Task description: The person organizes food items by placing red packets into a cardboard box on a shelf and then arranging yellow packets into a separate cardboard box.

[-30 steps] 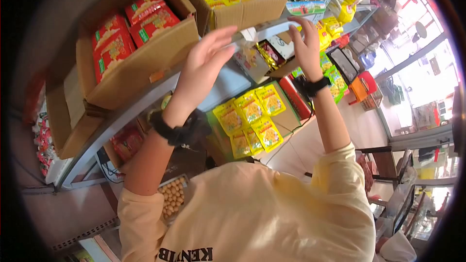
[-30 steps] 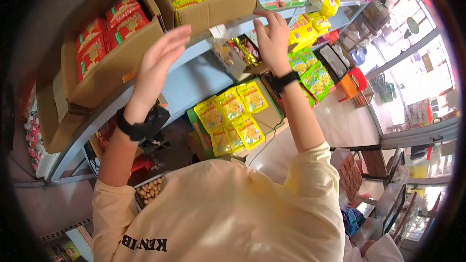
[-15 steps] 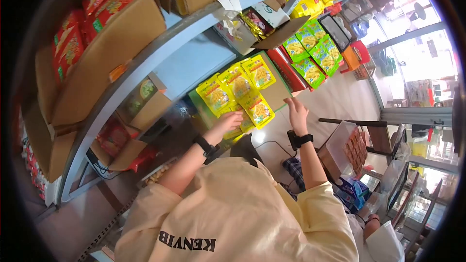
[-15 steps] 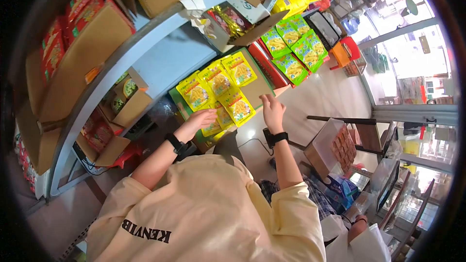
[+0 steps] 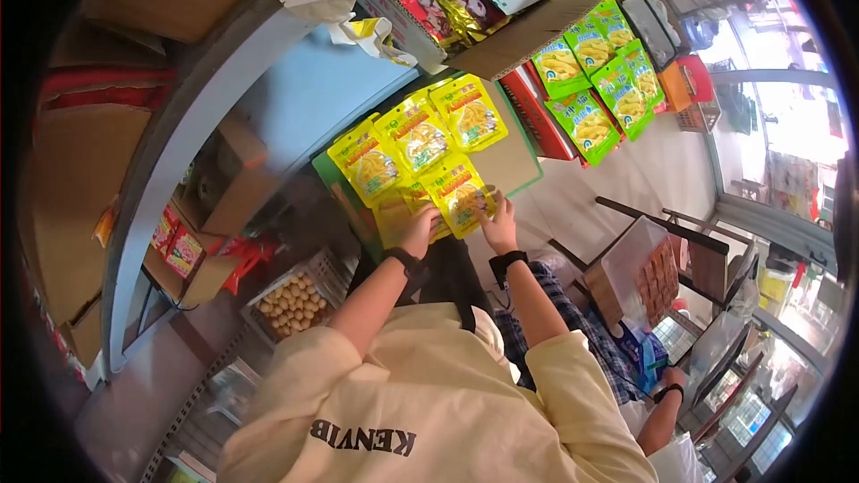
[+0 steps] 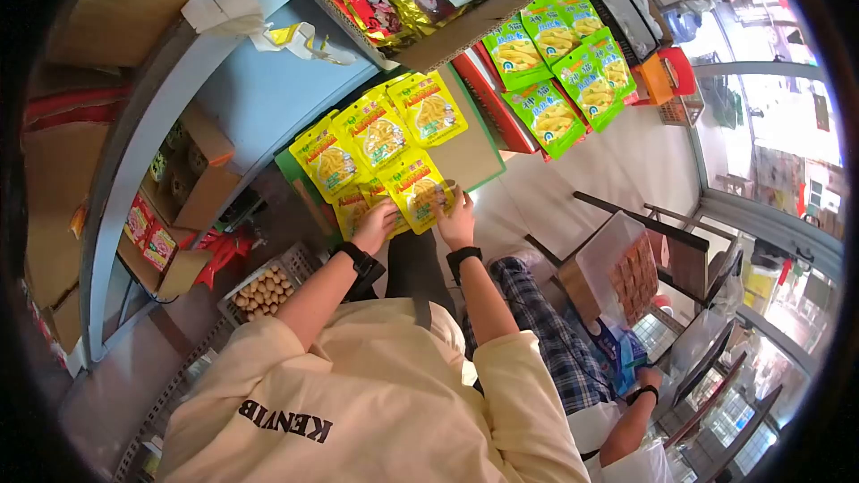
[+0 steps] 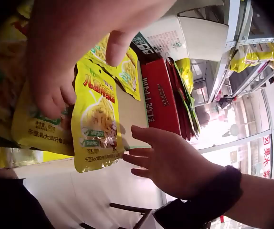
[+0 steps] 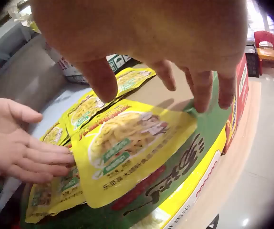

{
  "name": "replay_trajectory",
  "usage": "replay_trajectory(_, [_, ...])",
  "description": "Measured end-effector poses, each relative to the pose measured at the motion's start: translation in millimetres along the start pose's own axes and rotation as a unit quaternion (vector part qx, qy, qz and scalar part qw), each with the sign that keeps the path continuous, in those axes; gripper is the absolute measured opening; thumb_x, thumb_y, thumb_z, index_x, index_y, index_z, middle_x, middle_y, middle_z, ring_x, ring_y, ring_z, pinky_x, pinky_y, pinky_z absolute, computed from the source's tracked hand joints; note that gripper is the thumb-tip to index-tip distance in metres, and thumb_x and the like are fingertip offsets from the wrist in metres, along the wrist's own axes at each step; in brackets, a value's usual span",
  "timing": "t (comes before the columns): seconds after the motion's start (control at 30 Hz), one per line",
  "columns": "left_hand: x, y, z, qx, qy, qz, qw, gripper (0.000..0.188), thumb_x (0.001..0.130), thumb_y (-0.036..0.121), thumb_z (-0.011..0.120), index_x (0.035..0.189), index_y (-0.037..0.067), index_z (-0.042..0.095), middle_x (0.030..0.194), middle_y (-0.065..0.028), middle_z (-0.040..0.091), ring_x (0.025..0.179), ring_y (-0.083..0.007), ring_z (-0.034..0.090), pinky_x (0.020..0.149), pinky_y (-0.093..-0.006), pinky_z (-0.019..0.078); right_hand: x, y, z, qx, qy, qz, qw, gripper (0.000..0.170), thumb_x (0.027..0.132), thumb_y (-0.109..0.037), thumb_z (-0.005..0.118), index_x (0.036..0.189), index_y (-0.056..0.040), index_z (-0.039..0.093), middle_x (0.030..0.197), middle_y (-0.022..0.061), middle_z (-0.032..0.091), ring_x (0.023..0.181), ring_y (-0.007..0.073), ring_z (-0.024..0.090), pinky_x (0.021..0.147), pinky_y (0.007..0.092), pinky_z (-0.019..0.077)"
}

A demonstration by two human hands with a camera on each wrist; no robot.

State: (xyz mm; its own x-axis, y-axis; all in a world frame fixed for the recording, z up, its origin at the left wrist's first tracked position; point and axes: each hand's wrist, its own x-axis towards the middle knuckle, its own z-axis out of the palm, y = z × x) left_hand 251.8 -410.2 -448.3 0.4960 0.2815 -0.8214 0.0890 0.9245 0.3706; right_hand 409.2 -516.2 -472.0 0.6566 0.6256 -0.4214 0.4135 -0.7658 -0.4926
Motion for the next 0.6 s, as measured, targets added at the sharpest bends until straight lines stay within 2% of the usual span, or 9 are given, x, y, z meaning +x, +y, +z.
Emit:
replay_trajectory(0.03, [2.5,-2.0,1.3,-0.001,-0.001,0.008,1.000,0.045,0.086,0.028,0.049,0.125,0.007,0.044,0.128,-0.0114,0.044,0.120,-0.0225,0.039,0.100,-0.0376,0.0289,-1.7,-0.6,1.5,0.016,0.013,-0.001,1.000,0.065,0.078,-0.037,0.060,0.130,-0.0055,0.035,0.122,0.0169,0.048,0.107,0.0324,0.050,0.089,0.0420,0.0392])
replay_trajectory(0.13, [11.5,-8.3,-7.2,0.057,-0.022,0.011,0.998,0.037,0.085,0.021,0.051,0.119,0.006,0.050,0.116,-0.0086,0.052,0.107,-0.0167,0.049,0.091,-0.0311,0.0375,0.1,3.9,-5.6,0.080,-0.113,0.074,0.988,0.052,0.078,-0.032,0.062,0.119,-0.0035,0.049,0.103,0.0185,0.059,0.093,0.0307,0.058,0.078,0.0384,0.0446])
replay_trajectory(0.17, [15.9,-13.1,-14.0,0.088,-0.033,0.010,0.996,0.035,0.084,0.019,0.052,0.116,0.006,0.052,0.111,-0.0074,0.055,0.102,-0.0146,0.053,0.087,-0.0284,0.0407,-1.6,7.6,-3.6,0.128,-0.122,0.052,0.983,0.045,0.078,-0.030,0.062,0.112,-0.0019,0.052,0.092,0.0145,0.059,0.084,0.0254,0.057,0.073,0.0352,0.0445])
replay_trajectory(0.2, [39.6,-37.1,-33.8,0.097,-0.051,0.022,0.994,0.027,0.083,0.013,0.054,0.108,0.005,0.057,0.097,-0.0032,0.060,0.080,-0.0102,0.057,0.069,-0.0215,0.0443,-2.9,22.3,8.0,0.175,-0.130,0.028,0.975,0.039,0.079,-0.029,0.062,0.105,-0.0003,0.056,0.081,0.0104,0.060,0.074,0.0200,0.056,0.067,0.0319,0.0445])
replay_trajectory(0.23, [11.9,-16.8,-22.0,0.178,-0.046,0.018,0.983,0.019,0.081,0.014,0.056,0.098,0.006,0.060,0.080,0.0000,0.060,0.062,-0.0075,0.053,0.053,-0.0212,0.0414,-6.3,29.4,13.9,0.222,-0.138,0.001,0.965,0.034,0.079,-0.027,0.063,0.098,0.0014,0.060,0.070,0.0064,0.060,0.064,0.0146,0.056,0.061,0.0287,0.0445])
replay_trajectory(0.27, [-1.6,-10.4,-16.7,0.139,-0.074,0.037,0.987,0.021,0.080,0.012,0.058,0.099,0.006,0.060,0.081,0.0002,0.060,0.061,-0.0071,0.053,0.052,-0.0206,0.0402,-15.0,19.4,2.6,0.217,-0.183,0.007,0.959,0.031,0.079,-0.026,0.063,0.093,0.0013,0.061,0.070,0.0054,0.060,0.063,0.0125,0.054,0.058,0.0275,0.0436])
replay_trajectory(0.37, [-6.8,-17.2,-31.9,0.138,-0.077,0.077,0.984,0.026,0.083,0.007,0.051,0.107,0.000,0.059,0.103,-0.0064,0.062,0.088,-0.0164,0.061,0.077,-0.0303,0.0488,-30.3,9.1,-1.4,0.241,-0.257,-0.012,0.936,0.027,0.080,-0.025,0.062,0.090,0.0006,0.063,0.072,0.0028,0.060,0.059,0.0090,0.051,0.054,0.0240,0.0417])
replay_trajectory(0.5, [-63.9,23.9,-27.2,0.177,-0.057,0.049,0.981,0.029,0.084,0.005,0.046,0.112,0.000,0.055,0.103,-0.0079,0.061,0.091,-0.0172,0.061,0.078,-0.0300,0.0496,-56.1,-28.4,-31.8,0.303,-0.287,-0.016,0.909,0.021,0.083,-0.019,0.057,0.091,-0.0005,0.062,0.078,0.0025,0.060,0.061,0.0088,0.052,0.054,0.0214,0.0421])
replay_trajectory(0.6, [-91.8,48.5,-47.2,0.274,-0.042,0.152,0.949,0.028,0.084,0.007,0.048,0.110,0.000,0.055,0.098,-0.0076,0.062,0.086,-0.0155,0.059,0.075,-0.0288,0.0477,-82.8,-67.6,-69.2,0.334,-0.286,-0.044,0.897,0.032,0.084,-0.012,0.053,0.114,-0.0008,0.047,0.081,0.0045,0.059,0.063,0.0096,0.053,0.058,0.0211,0.0427])
